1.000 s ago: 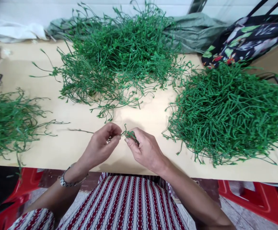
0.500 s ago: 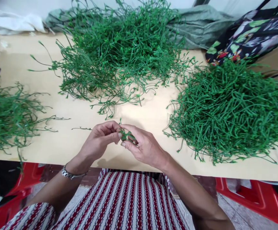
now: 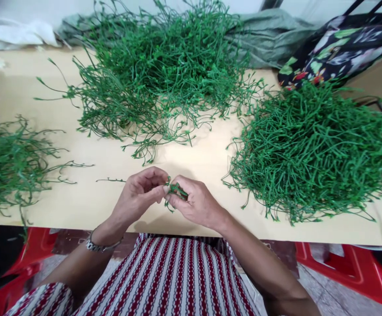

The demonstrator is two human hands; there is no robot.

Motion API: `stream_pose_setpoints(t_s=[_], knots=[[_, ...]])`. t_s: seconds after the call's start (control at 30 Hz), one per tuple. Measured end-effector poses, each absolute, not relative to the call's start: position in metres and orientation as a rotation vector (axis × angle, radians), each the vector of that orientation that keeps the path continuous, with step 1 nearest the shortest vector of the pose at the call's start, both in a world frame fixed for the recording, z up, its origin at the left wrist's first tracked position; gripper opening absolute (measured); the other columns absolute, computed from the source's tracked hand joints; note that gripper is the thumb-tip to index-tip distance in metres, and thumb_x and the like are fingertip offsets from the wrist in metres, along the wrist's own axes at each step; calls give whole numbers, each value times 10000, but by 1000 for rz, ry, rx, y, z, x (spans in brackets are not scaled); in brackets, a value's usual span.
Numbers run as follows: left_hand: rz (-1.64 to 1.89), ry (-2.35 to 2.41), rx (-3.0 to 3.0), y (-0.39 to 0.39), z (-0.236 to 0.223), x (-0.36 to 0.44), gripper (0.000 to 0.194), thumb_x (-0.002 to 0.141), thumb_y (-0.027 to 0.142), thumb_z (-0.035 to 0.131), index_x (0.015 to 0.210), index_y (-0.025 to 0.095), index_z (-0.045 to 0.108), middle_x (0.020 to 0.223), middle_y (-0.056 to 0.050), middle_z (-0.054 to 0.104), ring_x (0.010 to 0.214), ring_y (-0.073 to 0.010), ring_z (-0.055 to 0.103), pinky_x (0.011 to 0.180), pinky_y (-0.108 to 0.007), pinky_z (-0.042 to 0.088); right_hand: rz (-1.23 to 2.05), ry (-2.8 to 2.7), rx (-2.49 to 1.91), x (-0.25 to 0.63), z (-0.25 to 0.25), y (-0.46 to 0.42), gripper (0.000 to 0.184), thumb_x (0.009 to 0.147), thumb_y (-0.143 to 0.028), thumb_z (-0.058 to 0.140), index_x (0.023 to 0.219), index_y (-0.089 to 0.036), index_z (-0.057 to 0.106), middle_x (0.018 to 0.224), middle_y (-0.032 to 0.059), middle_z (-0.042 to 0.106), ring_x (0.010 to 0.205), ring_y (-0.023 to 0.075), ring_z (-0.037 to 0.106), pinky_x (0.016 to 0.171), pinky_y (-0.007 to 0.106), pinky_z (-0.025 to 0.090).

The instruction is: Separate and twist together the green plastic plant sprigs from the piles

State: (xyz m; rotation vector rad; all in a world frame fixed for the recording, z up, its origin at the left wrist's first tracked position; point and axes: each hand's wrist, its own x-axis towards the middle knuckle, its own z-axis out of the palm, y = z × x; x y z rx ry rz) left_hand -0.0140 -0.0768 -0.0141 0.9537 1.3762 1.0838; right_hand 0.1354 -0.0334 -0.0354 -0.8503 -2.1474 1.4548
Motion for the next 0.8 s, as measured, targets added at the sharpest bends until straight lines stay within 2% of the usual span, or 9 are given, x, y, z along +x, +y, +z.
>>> stream_pose_setpoints(t_s=[0.13,0.3,0.57,0.8], knots=[[1099,1367,1038,-75,-13,-15,92,719,198,567,652,145,533,525,43,470,454,-56,387,440,-193,316,1564,-2128,-876,133,-32,-33,128,821,-244,496,730,-176,435,593,-52,425,525,61,379,491,175,304],[1136,1454,1084,-68,-15,-13,135,761,213,523,648,159,473,559,46,401,497,-65,359,457,-190,301,1477,-2092,-903,126,-27,-27,174,834,-276,472,709,-178,401,575,-59,358,513,61,326,469,175,273],[1475,1303,527,-51,-19,11,175,681,203,561,650,172,391,583,57,365,512,-57,356,503,-174,324,999,-2088,-863,114,-27,-25,269,857,-224,403,602,-193,326,556,-30,377,502,90,344,516,222,291],[1501,1417,766,-50,-27,13,148,754,178,522,660,165,409,612,48,355,549,-63,321,517,-179,293,830,-2157,-873,121,-25,-24,277,843,-182,411,596,-196,285,553,-30,341,517,96,325,528,230,279]])
